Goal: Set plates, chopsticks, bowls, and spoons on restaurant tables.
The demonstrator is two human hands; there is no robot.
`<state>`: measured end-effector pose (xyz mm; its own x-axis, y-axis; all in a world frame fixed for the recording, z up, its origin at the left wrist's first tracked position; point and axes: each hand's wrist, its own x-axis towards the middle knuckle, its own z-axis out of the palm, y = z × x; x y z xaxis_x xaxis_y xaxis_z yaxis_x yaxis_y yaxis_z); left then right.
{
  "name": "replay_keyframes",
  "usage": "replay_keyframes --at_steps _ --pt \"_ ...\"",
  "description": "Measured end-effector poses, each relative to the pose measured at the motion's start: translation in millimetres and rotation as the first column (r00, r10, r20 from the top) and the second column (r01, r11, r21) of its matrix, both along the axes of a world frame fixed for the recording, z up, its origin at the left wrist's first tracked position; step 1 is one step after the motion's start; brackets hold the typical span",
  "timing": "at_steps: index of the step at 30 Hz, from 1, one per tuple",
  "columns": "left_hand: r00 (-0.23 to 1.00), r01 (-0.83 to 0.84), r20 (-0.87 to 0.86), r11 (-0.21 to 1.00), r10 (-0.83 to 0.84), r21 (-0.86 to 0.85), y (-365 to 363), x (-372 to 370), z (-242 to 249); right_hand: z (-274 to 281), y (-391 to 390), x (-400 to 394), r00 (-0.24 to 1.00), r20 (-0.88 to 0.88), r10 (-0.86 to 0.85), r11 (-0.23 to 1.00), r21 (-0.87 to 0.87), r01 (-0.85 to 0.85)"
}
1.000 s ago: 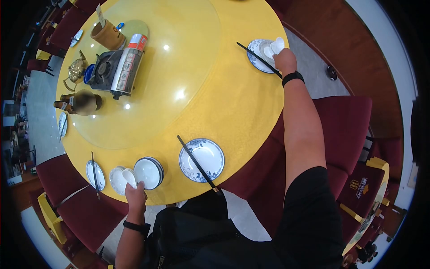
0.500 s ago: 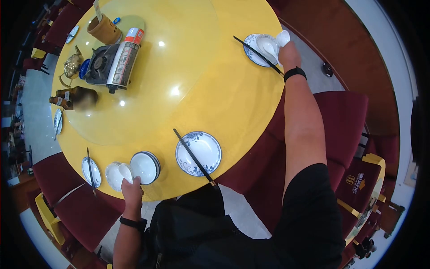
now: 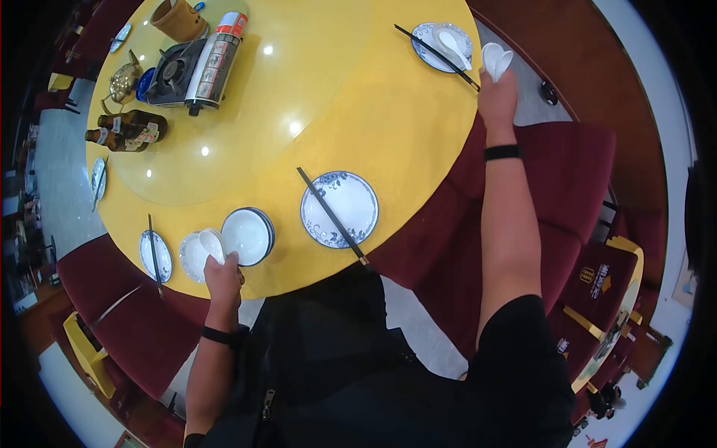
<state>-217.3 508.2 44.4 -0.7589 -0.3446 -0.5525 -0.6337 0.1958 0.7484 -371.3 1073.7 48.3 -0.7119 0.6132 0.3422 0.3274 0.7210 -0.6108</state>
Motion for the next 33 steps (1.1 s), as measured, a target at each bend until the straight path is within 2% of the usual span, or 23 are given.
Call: replay_keyframes --at_steps 1,3,5,7,9,11,12,14,17,18,19,20,24,26,27,29,30,32,33 --pt "1.0 0.012 -0.019 0.999 -0.011 0.049 2.7 -0.1 7.3 -0.9 -13.6 16.1 0.995 -0.084 0.051 0.997 -0.047 -0.055" --pt "0.999 0.048 -0.03 0.996 -0.045 0.078 8.3 -5.1 18.8 0.2 -45.3 51.4 0.993 -0.096 0.069 0.962 -0.259 -0.092" --pt "0.996 0.088 -0.043 0.99 -0.084 0.108 19.3 -13.1 27.8 2.7 -82.2 90.1 0.999 0.014 0.04 0.919 -0.394 -0.032" --pt "0.974 0.225 -0.055 0.956 -0.219 0.186 37.9 -23.6 33.1 3.9 -117.5 131.0 0.997 0.059 0.053 0.754 -0.657 -0.001" --pt "0.89 0.449 -0.13 0.888 -0.436 0.095 62.6 -36.7 25.5 6.8 -154.8 168.2 0.997 0.068 0.025 0.56 -0.827 0.043" --pt "0.809 0.57 -0.194 0.821 -0.556 0.026 96.9 -46.2 11.1 5.6 -182.0 196.6 0.998 0.04 0.05 0.459 -0.888 0.012" --pt "0.799 0.587 -0.197 0.808 -0.568 0.047 114.2 -48.0 -1.2 5.9 -190.3 208.0 0.998 0.043 0.045 0.458 -0.889 0.018" --pt "0.753 0.636 -0.233 0.772 -0.615 0.018 142.9 -49.3 -25.8 4.9 -203.4 220.7 0.994 0.077 0.083 0.272 -0.961 0.052" --pt "0.707 0.679 -0.25 0.734 -0.662 -0.023 167.4 -43.6 -27.0 -2.4 -214.7 224.8 0.993 0.07 0.096 0.316 -0.948 0.036" --pt "0.72 0.668 -0.194 0.741 -0.666 -0.066 168.8 -41.5 -35.6 -3.9 -215.9 225.3 0.994 0.067 0.086 0.315 -0.948 0.037" --pt "0.733 0.657 -0.138 0.746 -0.666 -0.111 168.8 -40.0 -44.0 -5.5 -216.6 225.2 0.993 0.07 0.097 0.361 -0.932 0.031" --pt "0.706 0.669 -0.18 0.729 -0.685 -0.146 167.9 -40.1 -46.1 -4.8 -218.2 225.1 0.991 0.074 0.107 0.407 -0.913 0.024" --pt "0.726 0.655 -0.149 0.741 -0.671 -0.149 161.5 -40.1 -57.4 1.1 -219.4 230.4 0.993 0.09 0.073 0.365 -0.929 0.057" --pt "0.707 0.62 -0.223 0.74 -0.671 -0.26 159.2 -38.7 -62.7 -0.1 -219.5 232.7 0.987 0.124 0.098 0.454 -0.888 0.067" --pt "0.716 0.612 -0.221 0.747 -0.663 -0.258 157.7 -37.6 -64.3 -5.0 -219.6 232.9 0.986 0.128 0.108 0.455 -0.888 0.065" --pt "0.707 0.611 -0.262 0.754 -0.657 -0.24 154.9 -34.0 -64.3 -9.8 -221.5 230.3 0.973 0.09 0.214 0.713 -0.695 -0.093" --pt "0.713 0.604 -0.263 0.76 -0.65 -0.24 153.7 -33.3 -62.3 -8.1 -222.5 228.1 0.971 0.089 0.223 0.713 -0.694 -0.1" --pt "0.726 0.648 -0.117 0.73 -0.678 -0.216 152.3 -33.1 -57.4 -3.6 -225.2 223.0 0.93 0.202 0.306 0.725 -0.683 -0.091" --pt "0.73 0.643 -0.12 0.735 -0.673 -0.216 152.6 -33.1 -54.7 -6.6 -226.6 220.2 0.929 0.2 0.312 0.726 -0.681 -0.097"
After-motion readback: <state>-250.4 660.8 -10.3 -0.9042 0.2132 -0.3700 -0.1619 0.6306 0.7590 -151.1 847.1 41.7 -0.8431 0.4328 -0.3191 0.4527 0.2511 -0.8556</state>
